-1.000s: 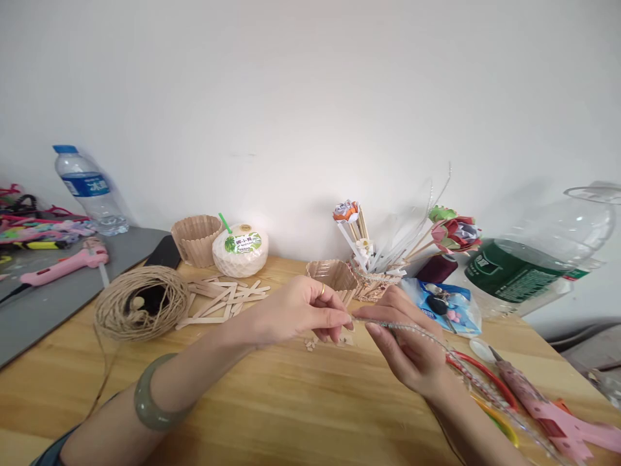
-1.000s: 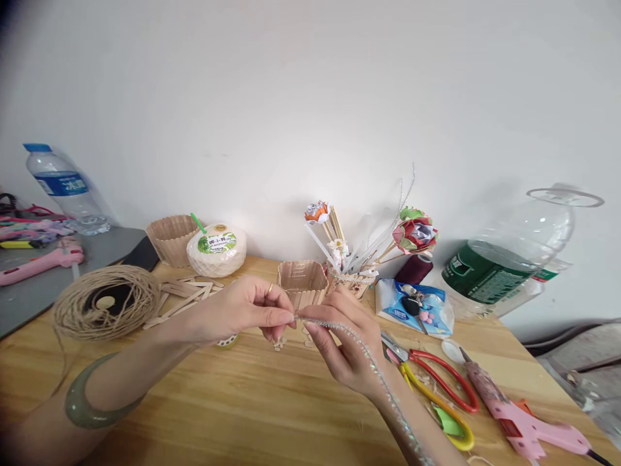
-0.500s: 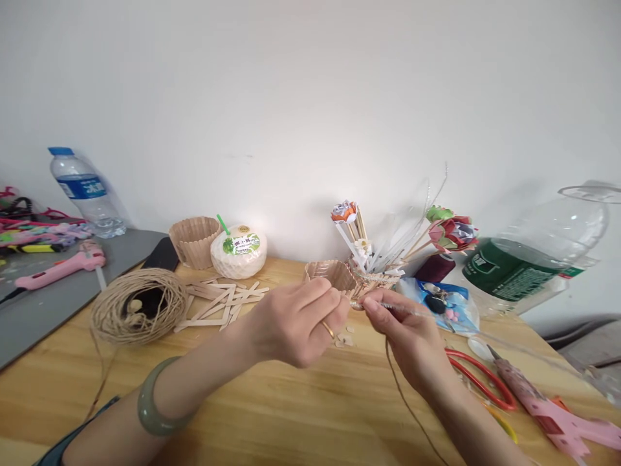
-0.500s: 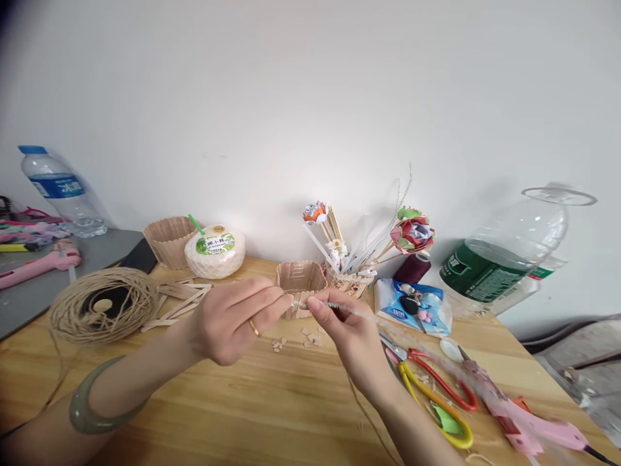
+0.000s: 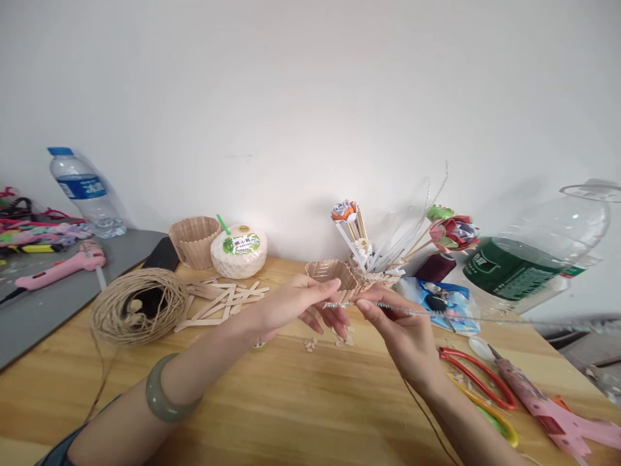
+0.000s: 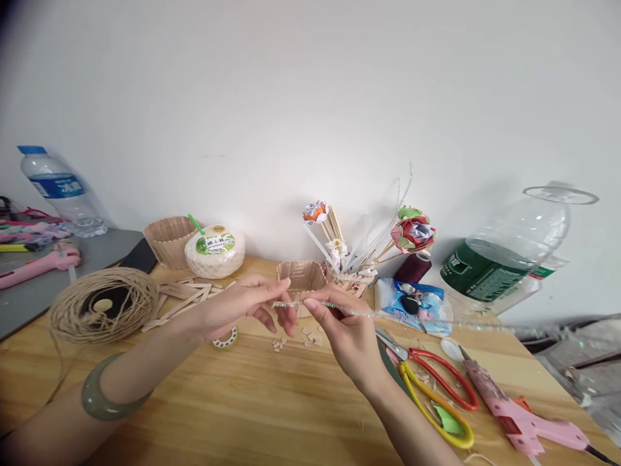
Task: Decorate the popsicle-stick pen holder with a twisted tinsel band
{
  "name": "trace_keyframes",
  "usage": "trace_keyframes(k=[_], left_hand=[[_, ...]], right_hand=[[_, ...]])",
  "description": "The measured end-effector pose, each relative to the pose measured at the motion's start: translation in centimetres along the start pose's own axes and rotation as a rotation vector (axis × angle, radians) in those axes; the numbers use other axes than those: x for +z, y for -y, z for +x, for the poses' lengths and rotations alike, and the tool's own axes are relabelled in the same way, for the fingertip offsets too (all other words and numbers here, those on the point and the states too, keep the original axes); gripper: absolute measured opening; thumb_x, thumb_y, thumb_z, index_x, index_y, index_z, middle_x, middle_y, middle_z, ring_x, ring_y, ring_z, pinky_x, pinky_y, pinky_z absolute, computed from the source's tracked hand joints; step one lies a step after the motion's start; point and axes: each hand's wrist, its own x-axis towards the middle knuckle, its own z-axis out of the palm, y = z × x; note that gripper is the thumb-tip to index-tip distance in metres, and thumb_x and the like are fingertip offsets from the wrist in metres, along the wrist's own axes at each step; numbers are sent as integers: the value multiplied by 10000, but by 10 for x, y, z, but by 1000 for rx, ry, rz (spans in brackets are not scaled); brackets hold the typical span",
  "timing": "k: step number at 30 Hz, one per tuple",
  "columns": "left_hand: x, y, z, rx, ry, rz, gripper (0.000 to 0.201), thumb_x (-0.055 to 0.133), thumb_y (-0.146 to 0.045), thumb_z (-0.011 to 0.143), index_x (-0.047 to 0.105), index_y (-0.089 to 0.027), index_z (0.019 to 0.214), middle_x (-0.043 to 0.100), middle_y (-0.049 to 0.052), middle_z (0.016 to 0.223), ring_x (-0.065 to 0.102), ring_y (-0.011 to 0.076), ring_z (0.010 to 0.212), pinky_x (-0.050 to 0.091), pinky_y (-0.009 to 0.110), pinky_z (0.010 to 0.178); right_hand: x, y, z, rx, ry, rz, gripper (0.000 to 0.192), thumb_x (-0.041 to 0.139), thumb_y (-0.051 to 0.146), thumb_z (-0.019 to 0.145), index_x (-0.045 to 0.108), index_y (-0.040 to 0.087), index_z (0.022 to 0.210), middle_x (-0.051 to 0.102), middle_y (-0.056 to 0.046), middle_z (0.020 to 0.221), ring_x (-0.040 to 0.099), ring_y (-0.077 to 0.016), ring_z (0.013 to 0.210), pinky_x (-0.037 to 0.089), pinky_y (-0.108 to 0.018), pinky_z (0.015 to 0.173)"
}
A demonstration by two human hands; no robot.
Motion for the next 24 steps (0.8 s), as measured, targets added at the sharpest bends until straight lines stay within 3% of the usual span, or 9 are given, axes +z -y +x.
trace_keyframes(k=[4,8,14,19,24], left_hand=[[-1,6,2,-101,140,-163,304,580,-408,780,670,-120,743,651,37,656,600,113,640,440,207,575],[-2,7,2,-76,87,-110,219,612,-351,761,687,-145,756,659,16,652,596,108,652,433,211,618],[5,1,-1,236,-148,541,285,512,-293,824,690,-155,649,678,35,693,590,155,723,433,260,718],[3,6,-2,581,-351,1124,338,375,-207,876,709,-188,832,686,72,717,569,208,794,446,326,698],[-10,17,0,655,-313,1145,287,407,-242,880,669,-235,999,696,73,959,581,224,971,440,390,851]], right_hand=[[2,-3,1,-112,49,-4,104,599,203,808,690,225,762,677,-1,700,572,-144,650,439,-253,608],[2,-6,1,-113,62,-16,96,610,209,800,700,243,794,698,2,737,587,-147,666,452,-256,624],[1,-8,-2,63,4,-10,123,615,305,787,702,225,750,669,8,683,579,-141,617,433,-240,570],[1,-10,-1,234,-36,122,264,628,368,763,618,188,570,552,23,563,485,-120,578,366,-243,559],[1,-8,0,419,-22,374,282,683,426,675,651,160,587,442,33,483,371,-93,482,287,-235,463]])
